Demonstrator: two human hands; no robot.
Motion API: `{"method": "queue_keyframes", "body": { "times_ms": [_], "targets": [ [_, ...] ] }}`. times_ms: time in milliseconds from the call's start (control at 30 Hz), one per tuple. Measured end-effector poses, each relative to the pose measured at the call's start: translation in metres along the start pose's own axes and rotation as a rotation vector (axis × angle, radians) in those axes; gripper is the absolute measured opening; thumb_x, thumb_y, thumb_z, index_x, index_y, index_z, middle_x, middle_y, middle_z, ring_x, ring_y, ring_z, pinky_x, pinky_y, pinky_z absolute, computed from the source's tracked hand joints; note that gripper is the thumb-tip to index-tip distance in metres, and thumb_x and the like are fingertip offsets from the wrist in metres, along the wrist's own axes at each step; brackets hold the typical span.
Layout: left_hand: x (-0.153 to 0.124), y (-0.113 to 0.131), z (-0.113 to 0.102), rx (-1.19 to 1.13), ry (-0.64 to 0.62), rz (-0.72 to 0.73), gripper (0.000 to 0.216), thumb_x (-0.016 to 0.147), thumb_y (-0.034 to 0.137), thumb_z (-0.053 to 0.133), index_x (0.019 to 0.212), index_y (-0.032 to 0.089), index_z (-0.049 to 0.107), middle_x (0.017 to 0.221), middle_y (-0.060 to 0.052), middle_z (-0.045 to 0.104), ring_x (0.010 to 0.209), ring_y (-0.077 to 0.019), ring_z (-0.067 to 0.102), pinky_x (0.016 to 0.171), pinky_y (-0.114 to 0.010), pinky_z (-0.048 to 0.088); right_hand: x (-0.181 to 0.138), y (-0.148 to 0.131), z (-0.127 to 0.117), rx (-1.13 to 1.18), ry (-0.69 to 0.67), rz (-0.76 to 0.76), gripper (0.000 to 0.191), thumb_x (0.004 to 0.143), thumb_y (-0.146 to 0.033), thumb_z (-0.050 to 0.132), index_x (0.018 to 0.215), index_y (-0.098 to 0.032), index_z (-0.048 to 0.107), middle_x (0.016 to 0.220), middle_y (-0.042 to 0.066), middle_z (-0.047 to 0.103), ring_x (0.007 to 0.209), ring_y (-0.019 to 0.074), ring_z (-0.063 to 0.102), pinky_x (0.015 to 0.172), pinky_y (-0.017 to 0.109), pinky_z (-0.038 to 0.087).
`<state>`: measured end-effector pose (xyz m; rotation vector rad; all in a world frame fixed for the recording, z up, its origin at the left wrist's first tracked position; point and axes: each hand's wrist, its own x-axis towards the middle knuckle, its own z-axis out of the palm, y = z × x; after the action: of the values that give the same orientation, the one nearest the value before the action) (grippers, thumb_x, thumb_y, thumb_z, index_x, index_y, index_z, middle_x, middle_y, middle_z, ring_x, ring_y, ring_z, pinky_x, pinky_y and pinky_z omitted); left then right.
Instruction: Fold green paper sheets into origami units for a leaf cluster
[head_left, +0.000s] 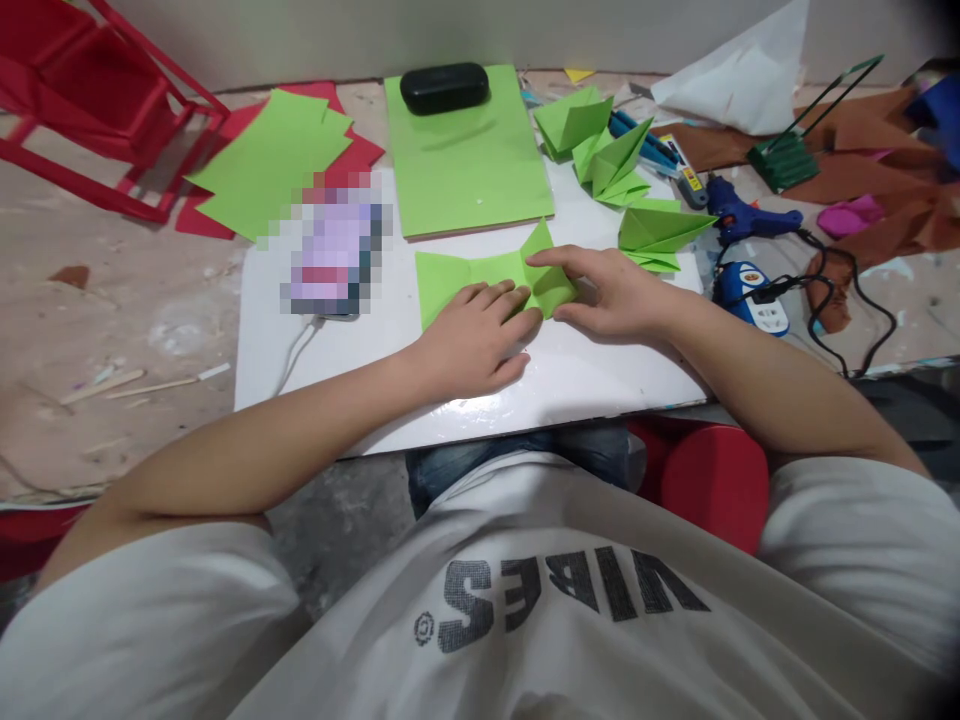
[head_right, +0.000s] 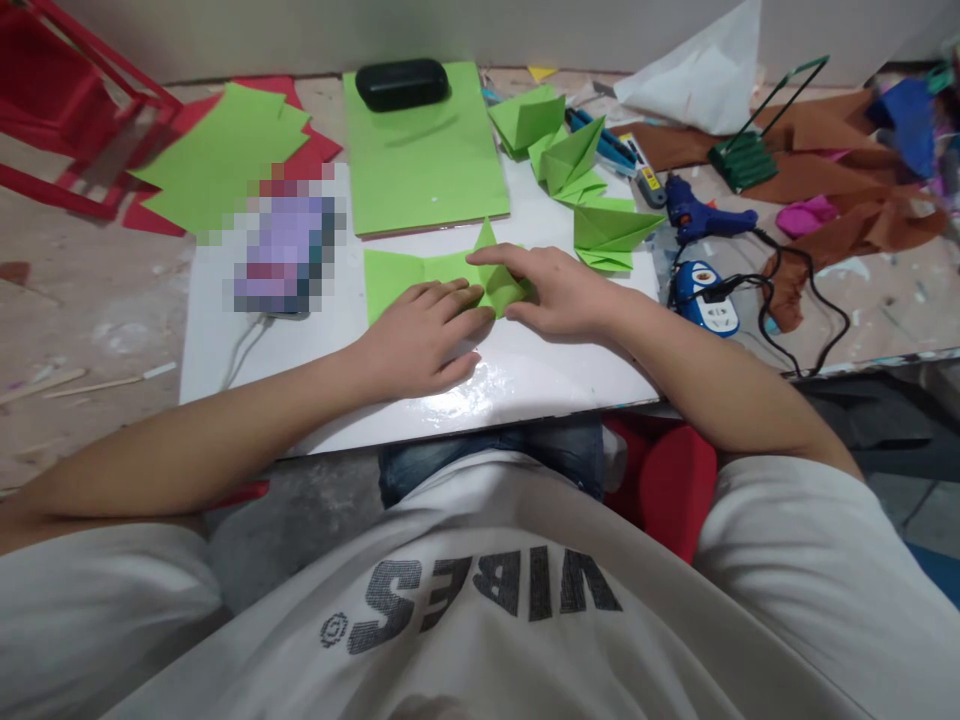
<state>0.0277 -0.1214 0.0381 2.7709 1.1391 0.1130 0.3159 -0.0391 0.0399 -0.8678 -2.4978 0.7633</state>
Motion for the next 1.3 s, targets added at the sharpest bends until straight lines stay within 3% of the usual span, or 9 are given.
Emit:
{"method": "queue_keyframes", "body": {
  "times_ms": [133, 267, 433, 600, 767, 933, 1033, 1200, 1300],
  "targets": [
    [0.000, -0.001, 0.001, 0.039, -0.010, 0.016, 0.057, 0.115, 0.047, 0.054, 0.163, 0.020, 0.069, 0.184, -0.026, 0.058, 0.173, -0.0518, 0.053, 0.135, -0.072, 0.047, 0.001, 0.000, 0.000, 0.014, -0.013, -0.018, 0.084, 0.093, -0.031, 0.083, 0.174, -0.034, 0.064, 0.132, 0.009, 0.087, 0.105, 0.0340, 0.077, 0.098, 0.050, 0.065],
    [-0.001, -0.001, 0.000, 0.013, -0.012, 0.011, 0.053, 0.116, 0.045, 0.055, 0.161, 0.023, 0.070, 0.184, -0.025, 0.058, 0.173, -0.0522, 0.053, 0.134, -0.073, 0.046, 0.002, 0.000, 0.004, 0.015, -0.013, -0.069, 0.084, 0.093, -0.029, 0.079, 0.176, -0.030, 0.063, 0.152, 0.012, 0.083, 0.123, 0.0379, 0.080, 0.111, 0.054, 0.063],
    [-0.001, 0.000, -0.002, 0.038, -0.028, 0.016, 0.054, 0.117, 0.044, 0.054, 0.164, 0.024, 0.068, 0.185, -0.025, 0.057, 0.174, -0.0510, 0.052, 0.135, -0.072, 0.047, 0.003, 0.007, 0.012, -0.006, 0.024, -0.075, 0.081, 0.096, -0.033, 0.079, 0.176, -0.030, 0.064, 0.148, 0.011, 0.085, 0.121, 0.0349, 0.081, 0.108, 0.049, 0.064],
    [0.001, -0.003, -0.004, 0.024, -0.047, 0.029, 0.052, 0.117, 0.044, 0.055, 0.161, 0.021, 0.070, 0.188, -0.027, 0.052, 0.174, -0.0515, 0.050, 0.138, -0.074, 0.043, 0.003, 0.014, 0.019, 0.019, 0.064, -0.121, 0.080, 0.104, -0.049, 0.081, 0.179, -0.033, 0.060, 0.143, 0.011, 0.085, 0.112, 0.0327, 0.082, 0.102, 0.049, 0.066],
    [0.001, -0.002, -0.003, 0.042, -0.005, 0.037, 0.048, 0.116, 0.043, 0.056, 0.155, 0.022, 0.074, 0.170, -0.026, 0.065, 0.164, -0.0494, 0.056, 0.132, -0.070, 0.047, 0.003, 0.021, 0.025, 0.084, 0.107, -0.197, 0.079, 0.108, -0.054, 0.079, 0.180, -0.031, 0.057, 0.164, 0.015, 0.076, 0.127, 0.0352, 0.082, 0.114, 0.053, 0.065],
    [-0.003, 0.008, 0.000, 0.052, 0.054, -0.047, 0.048, 0.114, 0.041, 0.059, 0.157, 0.027, 0.075, 0.151, -0.024, 0.070, 0.139, -0.0479, 0.065, 0.115, -0.067, 0.054, 0.005, 0.022, 0.027, 0.121, 0.097, -0.134, 0.080, 0.108, -0.065, 0.079, 0.178, -0.033, 0.060, 0.171, 0.014, 0.072, 0.127, 0.0345, 0.081, 0.115, 0.054, 0.065],
    [-0.005, 0.012, 0.002, 0.028, 0.095, -0.124, 0.046, 0.113, 0.046, 0.065, 0.151, 0.025, 0.077, 0.167, -0.027, 0.061, 0.147, -0.0527, 0.060, 0.116, -0.069, 0.051, 0.008, 0.020, 0.026, 0.125, 0.095, -0.093, 0.084, 0.106, -0.073, 0.079, 0.178, -0.033, 0.062, 0.165, 0.014, 0.076, 0.128, 0.0354, 0.080, 0.113, 0.053, 0.064],
    [-0.004, 0.012, 0.000, -0.009, 0.092, -0.241, 0.054, 0.105, 0.056, 0.077, 0.144, 0.020, 0.071, 0.197, -0.028, 0.029, 0.159, -0.0565, 0.053, 0.120, -0.067, 0.050, 0.012, 0.018, 0.026, 0.117, 0.090, -0.080, 0.088, 0.103, -0.079, 0.081, 0.174, -0.029, 0.067, 0.157, 0.016, 0.081, 0.128, 0.0375, 0.080, 0.113, 0.053, 0.063],
    [-0.002, 0.013, -0.003, -0.005, 0.055, -0.256, 0.055, 0.106, 0.056, 0.073, 0.146, 0.018, 0.068, 0.198, -0.029, 0.030, 0.159, -0.0554, 0.056, 0.120, -0.067, 0.051, 0.014, 0.017, 0.026, 0.113, 0.092, -0.059, 0.088, 0.102, -0.081, 0.080, 0.172, -0.029, 0.069, 0.160, 0.016, 0.080, 0.132, 0.0388, 0.080, 0.116, 0.053, 0.062]
  ]
}}
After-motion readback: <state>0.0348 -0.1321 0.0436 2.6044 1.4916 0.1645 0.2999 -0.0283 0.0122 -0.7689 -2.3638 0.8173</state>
